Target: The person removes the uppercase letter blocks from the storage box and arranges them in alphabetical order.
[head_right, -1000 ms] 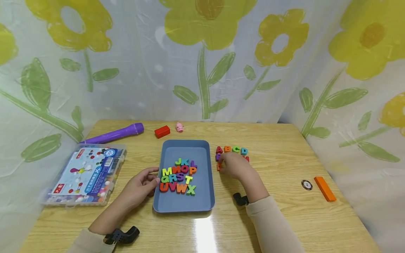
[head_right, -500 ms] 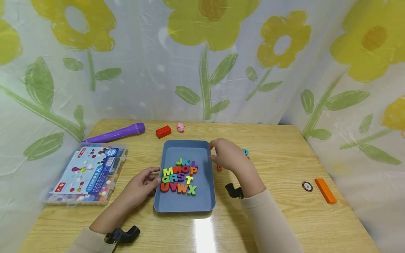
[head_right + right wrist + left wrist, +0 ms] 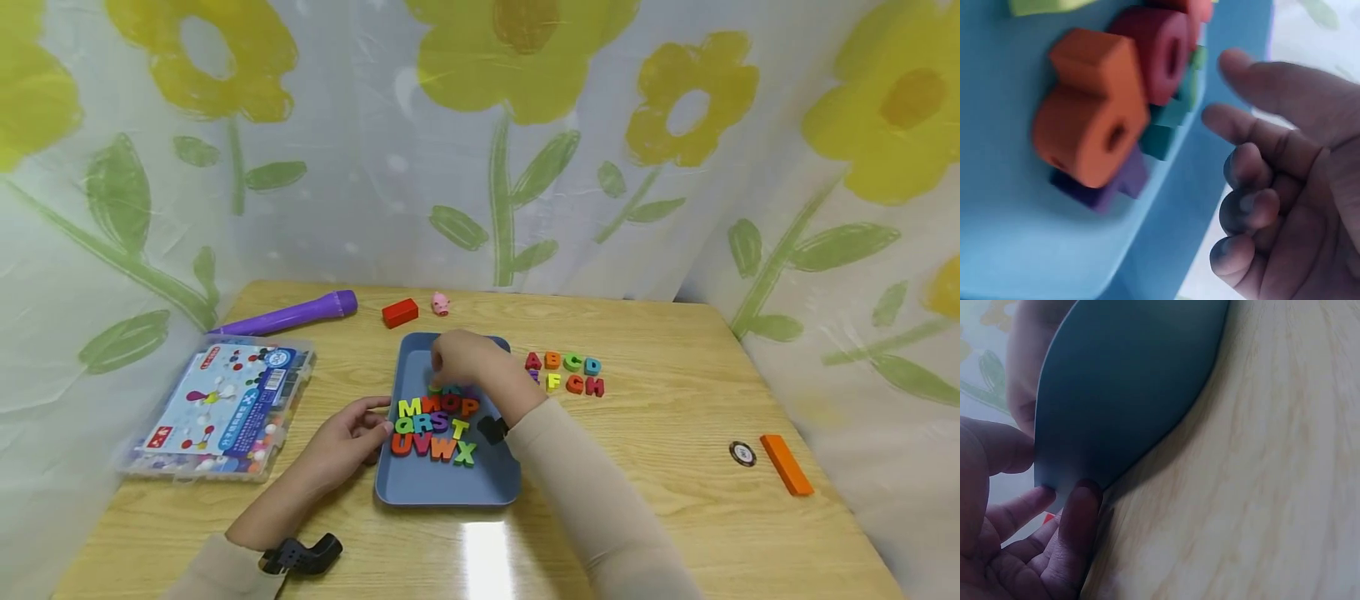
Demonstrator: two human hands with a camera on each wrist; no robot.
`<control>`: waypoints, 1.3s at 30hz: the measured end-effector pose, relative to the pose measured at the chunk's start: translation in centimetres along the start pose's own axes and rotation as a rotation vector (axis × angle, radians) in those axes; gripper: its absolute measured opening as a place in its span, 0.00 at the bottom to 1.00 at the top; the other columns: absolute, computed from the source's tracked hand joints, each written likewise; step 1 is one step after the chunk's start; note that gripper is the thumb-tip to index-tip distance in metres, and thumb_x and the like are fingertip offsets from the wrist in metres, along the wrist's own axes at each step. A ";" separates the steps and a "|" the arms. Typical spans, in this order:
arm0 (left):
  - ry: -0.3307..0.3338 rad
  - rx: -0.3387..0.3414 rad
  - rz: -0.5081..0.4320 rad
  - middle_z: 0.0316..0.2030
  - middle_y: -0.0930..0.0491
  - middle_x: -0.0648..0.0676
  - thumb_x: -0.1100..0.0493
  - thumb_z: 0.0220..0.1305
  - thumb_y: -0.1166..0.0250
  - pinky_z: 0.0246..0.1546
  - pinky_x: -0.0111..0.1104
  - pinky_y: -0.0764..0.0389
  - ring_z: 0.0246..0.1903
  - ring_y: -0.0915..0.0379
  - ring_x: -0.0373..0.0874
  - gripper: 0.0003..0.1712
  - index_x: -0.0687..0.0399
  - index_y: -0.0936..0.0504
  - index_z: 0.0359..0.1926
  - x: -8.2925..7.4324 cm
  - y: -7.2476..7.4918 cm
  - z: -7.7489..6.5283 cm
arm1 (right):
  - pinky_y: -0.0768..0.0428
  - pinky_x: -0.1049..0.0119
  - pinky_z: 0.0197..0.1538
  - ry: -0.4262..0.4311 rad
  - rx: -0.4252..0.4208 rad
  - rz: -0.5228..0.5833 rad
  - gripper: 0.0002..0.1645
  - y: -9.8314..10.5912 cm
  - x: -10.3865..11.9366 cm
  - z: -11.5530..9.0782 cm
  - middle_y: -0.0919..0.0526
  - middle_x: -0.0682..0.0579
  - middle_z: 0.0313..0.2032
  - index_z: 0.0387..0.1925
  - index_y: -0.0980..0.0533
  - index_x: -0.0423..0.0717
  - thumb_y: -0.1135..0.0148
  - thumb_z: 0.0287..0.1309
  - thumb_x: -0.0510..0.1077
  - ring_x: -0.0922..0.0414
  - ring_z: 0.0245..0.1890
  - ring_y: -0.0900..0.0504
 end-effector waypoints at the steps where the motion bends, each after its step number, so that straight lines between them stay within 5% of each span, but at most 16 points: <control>1: 0.000 0.000 0.001 0.49 0.16 0.57 0.56 0.79 0.34 0.38 0.34 0.16 0.37 0.20 0.45 0.26 0.51 0.22 0.74 0.0 -0.1 0.0 | 0.14 0.56 0.56 0.001 0.007 0.002 0.17 -0.2 -0.1 0.1 0.12 0.51 0.50 0.52 0.13 0.48 0.24 0.69 0.51 0.53 0.45 0.17; 15: 0.005 -0.001 -0.004 0.48 0.16 0.57 0.57 0.79 0.35 0.38 0.34 0.17 0.37 0.19 0.45 0.26 0.51 0.22 0.74 -0.2 -0.2 0.0 | 0.14 0.55 0.56 0.016 -0.008 0.013 0.12 -1.1 -0.1 0.4 0.11 0.51 0.53 0.53 0.12 0.50 0.27 0.72 0.46 0.53 0.45 0.18; 24: 0.003 -0.007 -0.005 0.48 0.16 0.57 0.57 0.78 0.34 0.37 0.33 0.18 0.36 0.21 0.45 0.26 0.52 0.22 0.74 -0.2 -0.2 0.1 | 0.14 0.57 0.52 0.013 -0.013 -0.061 0.09 -1.7 -0.1 0.7 0.12 0.53 0.46 0.50 0.12 0.51 0.29 0.73 0.47 0.55 0.41 0.18; 34: 0.005 -0.006 0.008 0.50 0.16 0.57 0.57 0.78 0.34 0.39 0.34 0.16 0.38 0.20 0.44 0.27 0.52 0.22 0.74 -0.1 -0.2 0.0 | 0.14 0.57 0.50 0.025 -0.119 -0.039 0.06 0.3 -0.9 -1.7 0.11 0.54 0.45 0.46 0.11 0.50 0.29 0.73 0.44 0.56 0.40 0.17; 39: -0.002 -0.008 0.003 0.49 0.16 0.58 0.57 0.79 0.34 0.38 0.34 0.16 0.37 0.20 0.45 0.27 0.52 0.23 0.74 -0.1 -0.1 -0.2 | 0.14 0.55 0.51 0.035 -0.212 0.005 0.10 1.9 -3.4 -4.9 0.10 0.50 0.47 0.51 0.11 0.44 0.29 0.73 0.43 0.56 0.39 0.17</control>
Point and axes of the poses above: each hand's wrist, its own z-axis towards the middle knuckle, its own y-axis out of the back of the hand, x = y × z, the point moved 4 cm from there along z, towards the middle knuckle
